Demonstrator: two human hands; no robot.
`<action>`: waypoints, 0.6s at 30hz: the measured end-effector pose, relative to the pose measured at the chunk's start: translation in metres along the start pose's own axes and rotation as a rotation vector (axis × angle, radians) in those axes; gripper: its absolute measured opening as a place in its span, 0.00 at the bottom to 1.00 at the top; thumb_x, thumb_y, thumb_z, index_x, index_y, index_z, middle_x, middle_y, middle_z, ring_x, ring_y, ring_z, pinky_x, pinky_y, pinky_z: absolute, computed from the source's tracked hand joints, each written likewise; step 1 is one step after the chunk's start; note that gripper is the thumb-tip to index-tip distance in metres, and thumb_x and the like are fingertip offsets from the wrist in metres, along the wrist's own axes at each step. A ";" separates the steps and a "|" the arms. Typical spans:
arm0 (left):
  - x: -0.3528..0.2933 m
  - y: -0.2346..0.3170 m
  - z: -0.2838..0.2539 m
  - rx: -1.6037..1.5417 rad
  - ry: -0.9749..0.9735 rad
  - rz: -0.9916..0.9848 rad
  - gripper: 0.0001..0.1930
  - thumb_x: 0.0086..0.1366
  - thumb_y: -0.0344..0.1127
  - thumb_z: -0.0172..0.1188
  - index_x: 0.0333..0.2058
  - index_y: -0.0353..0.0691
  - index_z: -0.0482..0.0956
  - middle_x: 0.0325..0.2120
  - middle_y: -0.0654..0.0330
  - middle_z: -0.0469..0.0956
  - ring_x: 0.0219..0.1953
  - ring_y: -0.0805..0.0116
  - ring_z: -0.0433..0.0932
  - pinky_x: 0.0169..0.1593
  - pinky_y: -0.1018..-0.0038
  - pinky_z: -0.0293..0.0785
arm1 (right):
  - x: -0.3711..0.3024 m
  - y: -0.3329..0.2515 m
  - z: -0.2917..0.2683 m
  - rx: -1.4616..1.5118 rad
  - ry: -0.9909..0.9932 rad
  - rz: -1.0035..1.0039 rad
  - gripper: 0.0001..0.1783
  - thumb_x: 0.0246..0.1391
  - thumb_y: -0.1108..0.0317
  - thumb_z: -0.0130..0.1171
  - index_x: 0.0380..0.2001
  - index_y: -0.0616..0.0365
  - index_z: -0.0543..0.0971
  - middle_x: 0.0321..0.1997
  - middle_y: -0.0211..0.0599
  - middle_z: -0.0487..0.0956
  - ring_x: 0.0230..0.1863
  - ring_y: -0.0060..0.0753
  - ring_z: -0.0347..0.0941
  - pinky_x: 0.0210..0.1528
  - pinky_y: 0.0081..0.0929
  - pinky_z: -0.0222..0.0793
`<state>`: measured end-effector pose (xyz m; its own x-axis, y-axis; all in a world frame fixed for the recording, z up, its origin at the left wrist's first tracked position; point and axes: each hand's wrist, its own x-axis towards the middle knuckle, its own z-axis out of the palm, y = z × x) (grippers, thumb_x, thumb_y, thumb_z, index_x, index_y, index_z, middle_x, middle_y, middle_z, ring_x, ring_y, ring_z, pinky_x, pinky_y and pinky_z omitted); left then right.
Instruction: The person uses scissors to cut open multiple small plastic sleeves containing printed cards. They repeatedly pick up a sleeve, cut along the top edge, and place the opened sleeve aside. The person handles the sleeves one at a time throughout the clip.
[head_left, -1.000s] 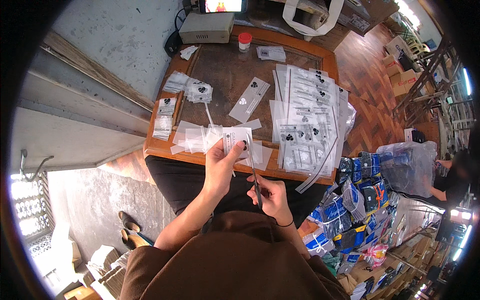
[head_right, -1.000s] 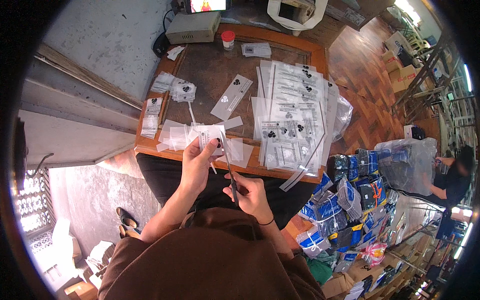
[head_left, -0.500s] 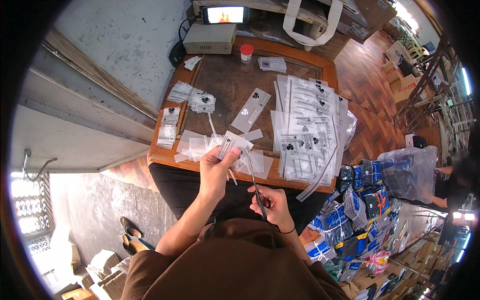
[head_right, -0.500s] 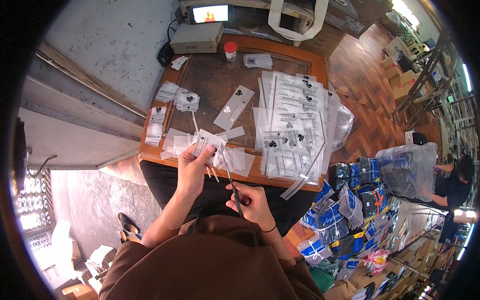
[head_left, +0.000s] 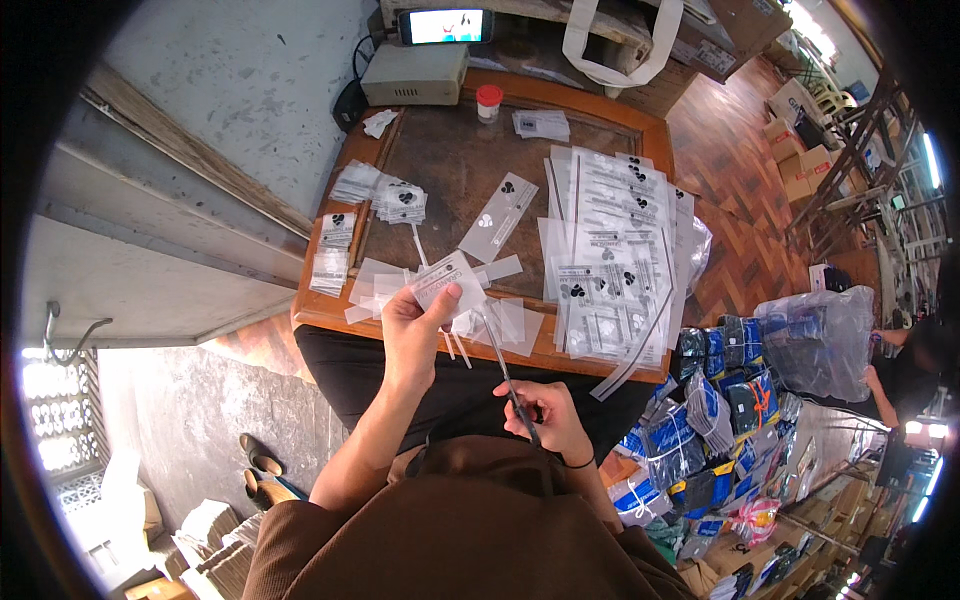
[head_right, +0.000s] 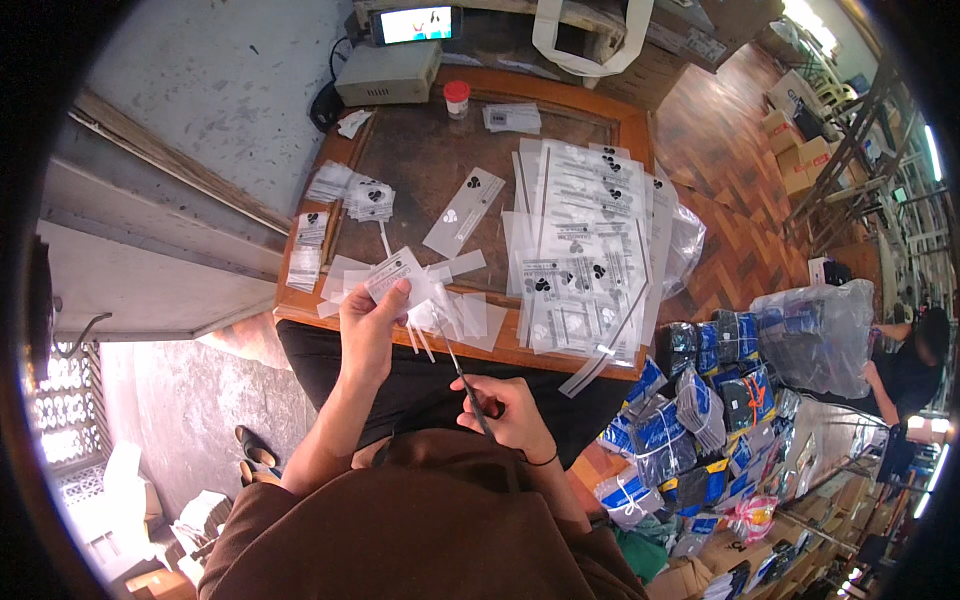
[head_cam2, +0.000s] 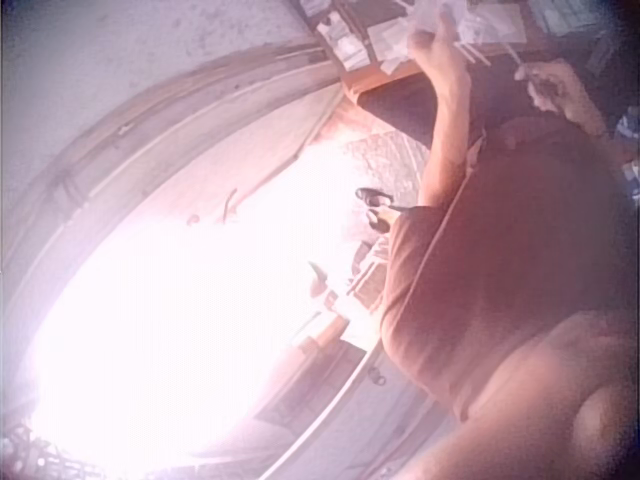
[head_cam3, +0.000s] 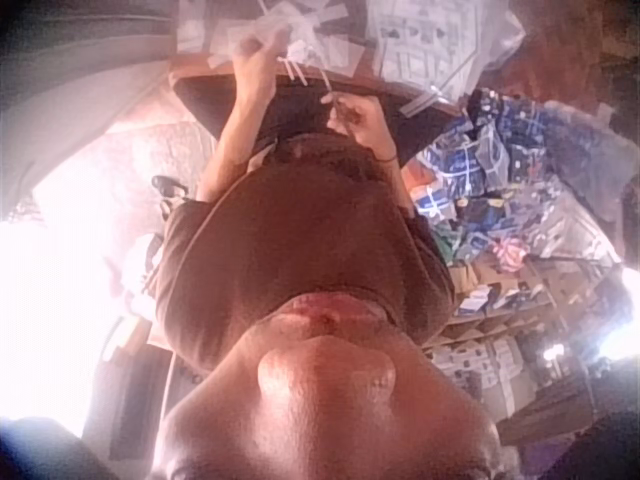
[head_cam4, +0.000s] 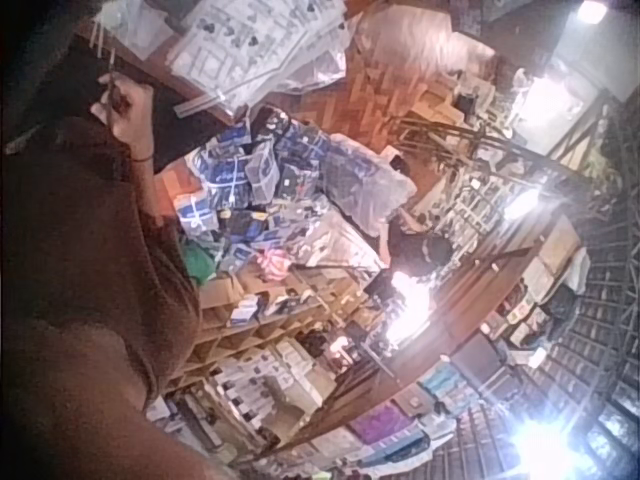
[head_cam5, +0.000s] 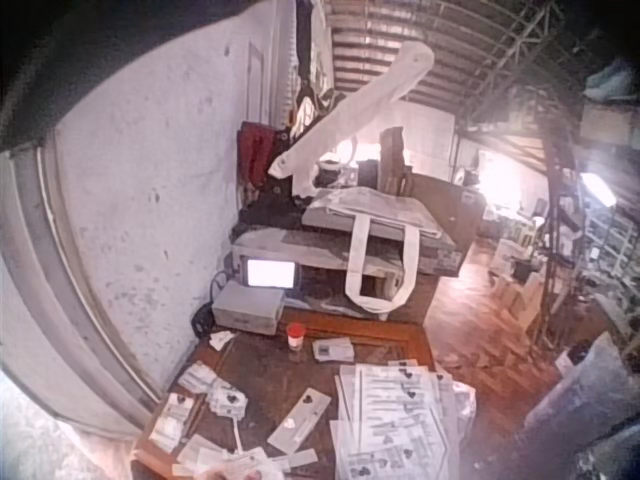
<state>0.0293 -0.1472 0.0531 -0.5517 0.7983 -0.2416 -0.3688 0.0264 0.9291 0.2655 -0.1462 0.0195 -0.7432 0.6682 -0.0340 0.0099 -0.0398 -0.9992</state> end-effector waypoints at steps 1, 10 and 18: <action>0.001 -0.002 -0.005 -0.009 -0.027 -0.005 0.09 0.69 0.36 0.68 0.36 0.35 0.84 0.28 0.65 0.82 0.27 0.79 0.74 0.33 0.79 0.70 | -0.001 0.001 0.000 0.015 -0.002 0.009 0.24 0.47 0.73 0.75 0.49 0.60 0.83 0.22 0.22 0.76 0.20 0.13 0.66 0.25 0.15 0.60; 0.000 -0.001 -0.001 -0.002 -0.073 -0.044 0.10 0.70 0.35 0.66 0.42 0.34 0.84 0.37 0.58 0.86 0.37 0.71 0.83 0.41 0.73 0.79 | 0.002 -0.008 -0.004 0.133 -0.043 0.017 0.22 0.49 0.67 0.71 0.47 0.61 0.80 0.25 0.25 0.80 0.23 0.15 0.73 0.28 0.15 0.66; -0.006 -0.003 0.007 -0.064 -0.103 -0.065 0.11 0.70 0.33 0.65 0.44 0.30 0.83 0.39 0.55 0.86 0.39 0.68 0.85 0.45 0.69 0.83 | 0.005 -0.016 -0.003 0.158 -0.108 0.028 0.20 0.50 0.68 0.70 0.47 0.61 0.81 0.24 0.25 0.79 0.23 0.15 0.72 0.27 0.14 0.63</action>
<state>0.0390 -0.1482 0.0533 -0.4466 0.8539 -0.2674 -0.4501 0.0439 0.8919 0.2633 -0.1401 0.0354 -0.8115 0.5821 -0.0508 -0.0674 -0.1796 -0.9814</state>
